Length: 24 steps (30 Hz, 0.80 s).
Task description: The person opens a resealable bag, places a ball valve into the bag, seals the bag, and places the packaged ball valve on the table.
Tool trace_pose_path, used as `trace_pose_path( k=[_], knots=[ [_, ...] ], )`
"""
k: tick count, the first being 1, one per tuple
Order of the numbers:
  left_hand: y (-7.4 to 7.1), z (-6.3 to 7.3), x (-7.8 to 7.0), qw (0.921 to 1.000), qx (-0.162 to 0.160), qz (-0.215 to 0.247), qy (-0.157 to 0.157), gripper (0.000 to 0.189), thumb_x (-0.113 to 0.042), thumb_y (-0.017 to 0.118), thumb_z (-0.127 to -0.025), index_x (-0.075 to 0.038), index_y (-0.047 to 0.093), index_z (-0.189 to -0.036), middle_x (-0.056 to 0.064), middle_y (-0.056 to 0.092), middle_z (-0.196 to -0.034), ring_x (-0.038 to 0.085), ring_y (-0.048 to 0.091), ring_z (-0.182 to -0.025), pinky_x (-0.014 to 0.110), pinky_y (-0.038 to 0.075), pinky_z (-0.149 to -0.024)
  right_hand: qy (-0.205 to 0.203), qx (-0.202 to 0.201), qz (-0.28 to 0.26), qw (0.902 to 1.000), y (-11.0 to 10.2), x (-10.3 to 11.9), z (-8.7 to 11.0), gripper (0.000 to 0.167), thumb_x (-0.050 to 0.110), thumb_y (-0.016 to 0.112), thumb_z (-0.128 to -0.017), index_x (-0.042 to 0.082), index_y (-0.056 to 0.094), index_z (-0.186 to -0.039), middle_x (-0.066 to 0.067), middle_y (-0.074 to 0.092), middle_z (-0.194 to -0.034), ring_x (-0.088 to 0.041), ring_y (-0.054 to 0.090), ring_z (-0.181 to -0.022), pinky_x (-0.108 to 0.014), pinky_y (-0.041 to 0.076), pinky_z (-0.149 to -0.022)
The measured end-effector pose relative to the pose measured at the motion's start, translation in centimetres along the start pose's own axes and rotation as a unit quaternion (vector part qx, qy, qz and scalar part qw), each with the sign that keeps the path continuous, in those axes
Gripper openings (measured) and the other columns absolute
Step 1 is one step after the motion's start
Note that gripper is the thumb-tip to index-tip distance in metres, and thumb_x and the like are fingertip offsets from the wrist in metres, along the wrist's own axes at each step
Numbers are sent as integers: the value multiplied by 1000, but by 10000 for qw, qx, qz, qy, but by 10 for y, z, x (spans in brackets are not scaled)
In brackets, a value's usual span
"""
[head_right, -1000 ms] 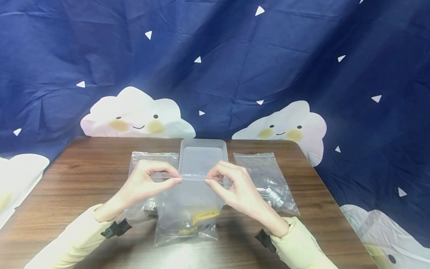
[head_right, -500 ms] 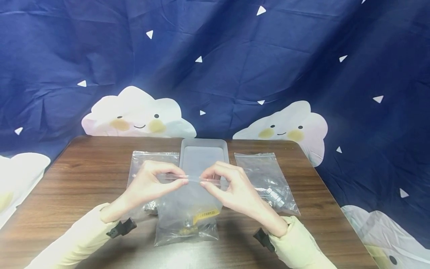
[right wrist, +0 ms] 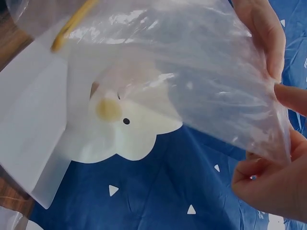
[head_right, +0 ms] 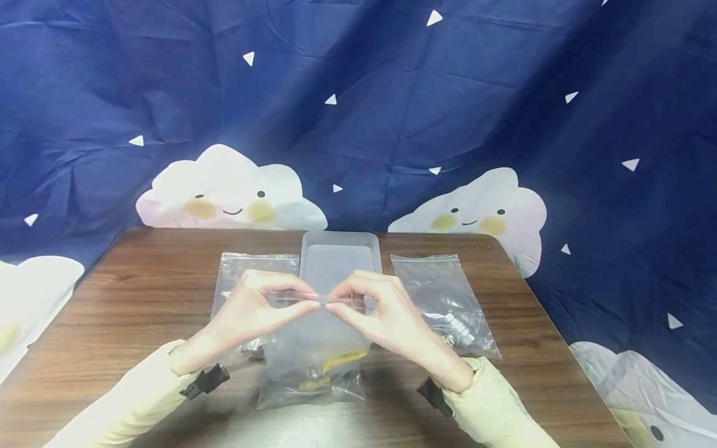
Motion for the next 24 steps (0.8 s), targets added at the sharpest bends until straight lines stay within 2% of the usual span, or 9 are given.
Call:
trace_pose_path(
  k=[9,18,21,24],
  knots=[
    [2,1,-5,9999,106,-45,95,7,-8,77,-81,-13,77,-85,-4,77,-81,3,72,-77,14,56,-72,-246,-15,18,9997,2,3,0,20,2,75,-83,21,73,-86,11,62,-73,-1,52,-67,-16,44,-58],
    [-9,9,-2,9986,105,-467,227,5,-12,79,-81,-15,76,-85,-5,77,-79,2,73,-77,14,56,-71,-251,-50,342,9991,-2,6,2,18,7,78,-82,24,73,-86,14,61,-72,0,51,-66,-13,42,-62],
    [-14,12,-3,9981,37,-583,197,5,-15,81,-81,-17,76,-81,-8,75,-76,-2,70,-72,12,54,-69,-274,-95,442,9986,-3,7,3,13,12,79,-83,24,74,-85,15,62,-72,1,51,-66,-16,41,-64],
    [-19,14,-2,9982,-102,-593,-68,12,-21,85,-76,-22,74,-72,-13,71,-66,-6,58,-59,9,46,-57,-275,-179,534,9980,-5,7,3,9,18,80,-82,24,74,-84,16,64,-72,3,52,-66,-17,40,-65]
  ],
)
Point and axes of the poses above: each hand's wrist, its own z-axis away from the middle knuckle, its own y-axis out of the palm, x = y × z, the point moved 3 cm from there along -z, towards the middle knuckle
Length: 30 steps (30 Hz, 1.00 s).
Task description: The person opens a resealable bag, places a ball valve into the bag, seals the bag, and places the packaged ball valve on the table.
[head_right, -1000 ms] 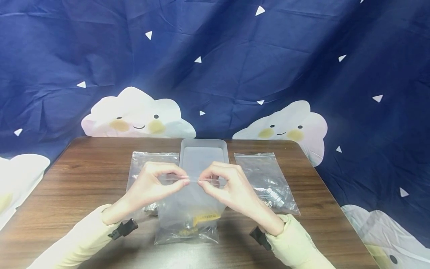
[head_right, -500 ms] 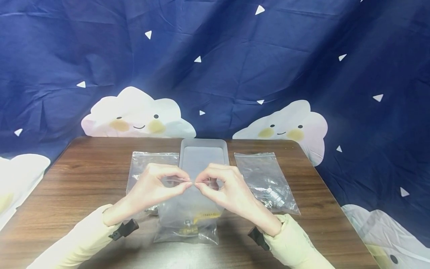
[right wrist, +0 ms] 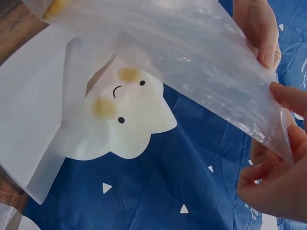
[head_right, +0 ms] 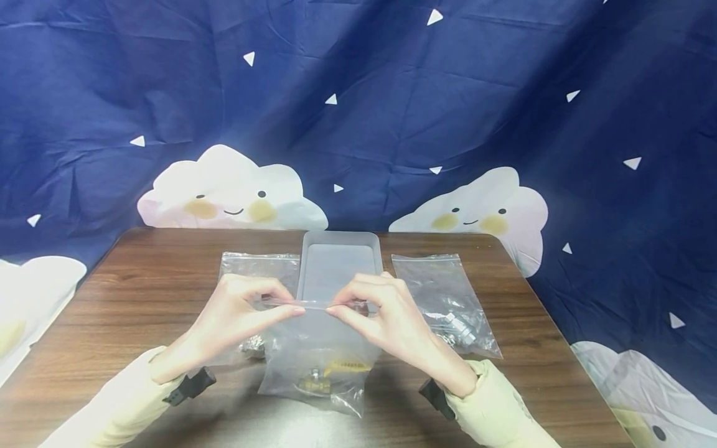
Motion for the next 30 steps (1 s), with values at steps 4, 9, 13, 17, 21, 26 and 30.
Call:
trace_pose_path(
  k=[4,9,13,17,21,26,30],
  knots=[
    [-4,3,6,9980,25,335,-541,15,-28,86,-75,-25,74,-69,-15,70,-63,-5,51,-53,12,41,-50,50,-163,88,9998,-2,-3,1,14,20,85,-76,27,73,-79,18,64,-69,5,51,-64,-14,37,-64],
    [-8,7,13,9918,397,792,-918,4,-21,80,-83,-23,80,-86,-11,77,-81,-1,66,-67,17,51,-59,128,-373,244,9989,-8,-10,5,26,20,89,-68,29,65,-67,18,55,-62,4,44,-61,-14,34,-62],
    [-9,8,14,9916,529,813,-860,6,-20,78,-85,-22,80,-91,-10,78,-87,0,71,-77,19,55,-66,-111,-277,228,9993,-12,-17,11,26,16,88,-71,29,65,-71,17,53,-64,1,46,-65,-15,36,-65],
    [-9,8,15,9918,453,849,-846,7,-20,77,-85,-21,80,-92,-9,78,-87,0,72,-79,19,56,-68,-411,-385,302,9980,-19,-25,19,26,14,86,-73,27,64,-73,17,53,-65,-2,48,-66,-15,37,-68],
    [-8,6,14,9929,431,846,-717,10,-20,77,-86,-19,80,-95,-7,79,-90,1,73,-81,18,56,-68,-473,-557,494,9961,-27,-30,24,25,21,85,-76,27,61,-69,19,52,-63,0,47,-66,-16,37,-69],
    [-8,5,12,9939,468,756,-655,12,-21,74,-88,-20,80,-99,-8,79,-94,1,73,-87,18,57,-74,-538,-484,497,9961,-30,-32,26,20,21,83,-78,26,64,-72,18,55,-65,0,50,-68,-18,39,-72],
    [-9,6,13,9933,475,810,-672,13,-19,73,-90,-20,79,-101,-8,78,-98,2,73,-93,20,58,-79,-557,-467,426,9964,-33,-35,31,18,14,82,-78,24,68,-79,16,56,-68,-1,51,-69,-17,40,-70]
  ],
)
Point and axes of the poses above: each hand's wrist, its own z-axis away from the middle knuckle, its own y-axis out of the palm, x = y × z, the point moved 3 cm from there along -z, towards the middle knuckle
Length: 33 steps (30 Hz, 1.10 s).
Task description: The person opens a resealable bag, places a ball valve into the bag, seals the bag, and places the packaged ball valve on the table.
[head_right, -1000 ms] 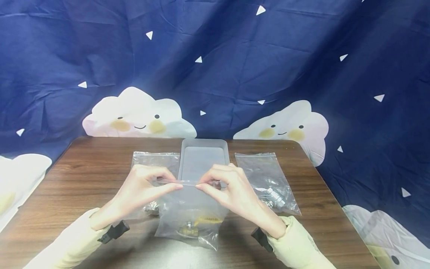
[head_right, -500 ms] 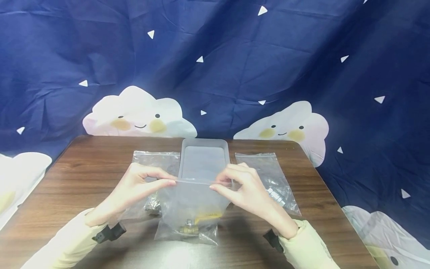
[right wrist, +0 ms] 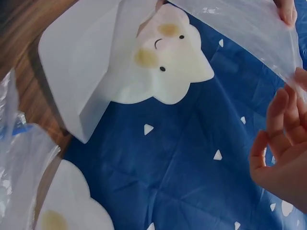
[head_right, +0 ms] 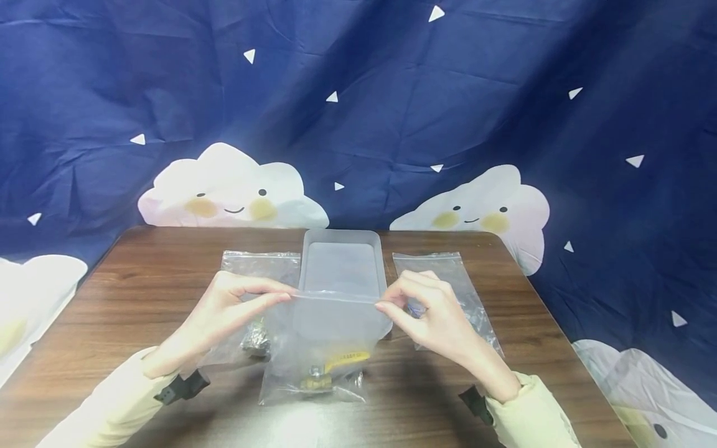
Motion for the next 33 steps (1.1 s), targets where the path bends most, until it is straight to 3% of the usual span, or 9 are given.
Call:
trace_pose_path(
  k=[3,7,13,17,20,24,28,31,33],
  knots=[
    [-1,1,1,9999,-5,94,45,13,-17,72,-90,-18,79,-101,-7,78,-98,3,73,-93,20,58,-79,16,-44,0,10000,-2,-2,3,17,12,82,-78,23,68,-80,15,55,-68,-2,51,-71,-17,39,-68],
    [-1,1,0,9998,9,144,124,14,-15,71,-91,-16,79,-102,-5,79,-98,3,73,-93,19,58,-78,10,-122,-73,9999,-2,-3,5,10,24,77,-86,22,70,-80,14,57,-68,-2,52,-71,-17,40,-67],
    [-1,1,0,9996,53,213,183,14,-12,69,-92,-13,79,-102,-1,79,-98,3,73,-93,19,58,-79,-34,-174,-302,9994,0,-5,11,25,37,66,-94,16,70,-80,10,63,-72,-3,55,-73,-16,43,-70],
    [-1,1,-1,9993,51,304,227,15,-10,69,-91,-13,79,-102,-1,79,-99,4,73,-93,19,58,-78,-124,-243,-340,9991,0,-7,14,18,29,70,-92,17,69,-78,8,65,-71,-5,58,-75,-18,45,-73],
    [1,1,-1,9985,35,511,202,15,-9,69,-91,-11,79,-102,0,79,-99,5,74,-94,20,59,-79,44,-136,-583,9982,0,-9,15,10,11,74,-87,16,68,-80,7,66,-75,-5,59,-77,-17,46,-74],
    [7,-1,-1,9964,63,826,200,15,-8,69,-91,-8,78,-103,4,79,-100,6,74,-94,22,59,-81,467,492,-1369,9883,6,-14,24,16,0,66,-90,13,67,-100,3,67,-92,-7,62,-88,-16,48,-82],
    [11,-1,-3,9949,119,945,322,15,-6,69,-91,-7,78,-103,6,79,-99,6,74,-93,23,60,-81,934,1548,-1868,9656,21,-18,39,31,17,63,-96,14,60,-127,2,66,-114,-7,60,-105,-19,46,-94],
    [12,-2,-6,9949,139,902,424,15,-6,69,-91,-7,77,-102,6,79,-97,7,75,-91,23,60,-79,1294,2153,-1622,9542,35,-18,48,47,24,71,-91,22,57,-135,7,64,-127,-3,59,-115,-21,46,-101],
    [12,-2,-7,9951,152,866,441,14,-7,69,-91,-7,77,-102,6,79,-96,8,75,-90,24,60,-79,1521,2414,-1446,9475,44,-18,53,48,23,74,-88,28,58,-133,11,65,-126,-1,59,-115,-22,49,-101]
  ],
)
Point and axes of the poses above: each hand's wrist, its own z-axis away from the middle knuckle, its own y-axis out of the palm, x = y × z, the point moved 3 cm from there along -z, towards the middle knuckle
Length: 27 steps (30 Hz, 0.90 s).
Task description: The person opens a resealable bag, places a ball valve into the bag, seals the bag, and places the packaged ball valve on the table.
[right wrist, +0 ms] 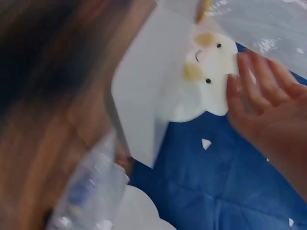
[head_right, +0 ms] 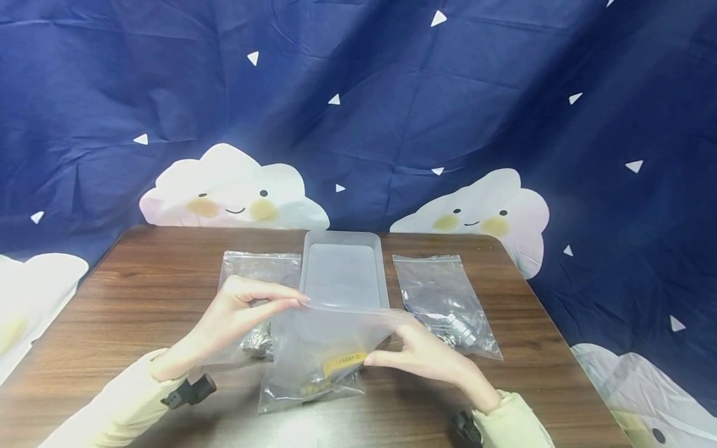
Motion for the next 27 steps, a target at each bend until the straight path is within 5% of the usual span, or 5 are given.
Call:
trace_pose_path(
  k=[6,13,20,27],
  knots=[
    [0,0,-1,9999,-13,47,-127,14,-8,69,-91,-8,77,-102,4,79,-96,8,75,-90,25,61,-79,241,372,-442,9980,26,-13,-1,31,25,72,-90,22,64,-120,5,67,-117,-2,60,-112,-27,56,-96],
    [-5,2,3,9989,-159,93,-436,14,-10,70,-91,-9,77,-103,4,79,-98,7,74,-89,25,60,-80,198,223,-608,9977,41,-23,0,14,19,72,-89,13,71,-101,-2,73,-99,-1,65,-97,-24,59,-84],
    [-15,7,8,9946,-329,13,-989,14,-18,71,-91,-17,77,-103,-4,78,-99,7,74,-90,25,60,-80,68,223,-611,9979,47,-19,-1,10,19,67,-94,14,72,-101,0,75,-94,-3,70,-90,-24,59,-79],
    [-30,10,23,9877,-437,20,-1502,15,-20,71,-91,-15,77,-104,0,78,-98,11,75,-89,26,60,-80,462,464,-863,9941,59,-18,-3,15,20,62,-97,12,69,-108,-3,74,-101,-1,67,-96,-22,57,-86]
  ],
)
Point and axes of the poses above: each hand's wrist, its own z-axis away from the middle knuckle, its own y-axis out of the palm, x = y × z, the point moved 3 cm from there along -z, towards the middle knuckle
